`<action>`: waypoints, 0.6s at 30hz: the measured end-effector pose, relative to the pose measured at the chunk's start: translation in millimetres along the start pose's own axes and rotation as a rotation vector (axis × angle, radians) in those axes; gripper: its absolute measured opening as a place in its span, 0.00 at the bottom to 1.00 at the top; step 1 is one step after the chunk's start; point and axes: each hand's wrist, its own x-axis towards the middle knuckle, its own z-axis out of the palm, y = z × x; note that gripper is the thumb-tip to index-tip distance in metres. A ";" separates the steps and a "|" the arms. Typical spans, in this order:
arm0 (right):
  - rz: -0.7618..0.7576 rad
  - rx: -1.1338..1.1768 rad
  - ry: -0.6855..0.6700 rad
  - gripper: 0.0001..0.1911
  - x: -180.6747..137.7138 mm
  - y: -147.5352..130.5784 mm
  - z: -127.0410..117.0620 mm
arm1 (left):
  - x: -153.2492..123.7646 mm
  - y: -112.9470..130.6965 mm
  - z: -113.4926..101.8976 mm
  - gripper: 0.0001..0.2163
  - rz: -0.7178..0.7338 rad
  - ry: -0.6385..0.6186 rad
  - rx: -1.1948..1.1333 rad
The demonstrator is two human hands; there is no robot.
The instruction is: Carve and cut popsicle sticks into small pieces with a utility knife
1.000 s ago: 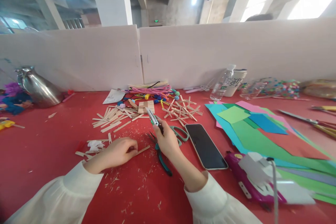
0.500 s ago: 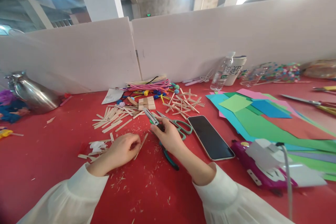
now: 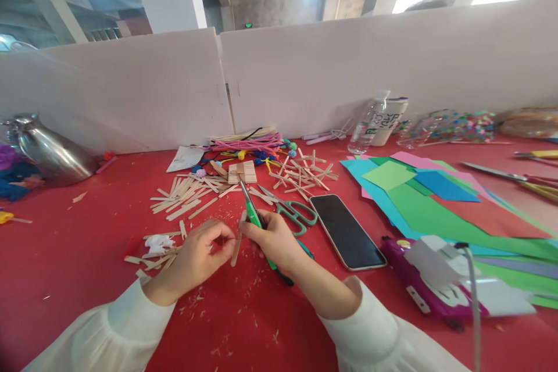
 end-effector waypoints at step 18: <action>-0.256 -0.331 0.025 0.08 -6.1 -1.7 4.3 | -0.8 -10.5 6.1 0.05 -0.122 0.030 -0.007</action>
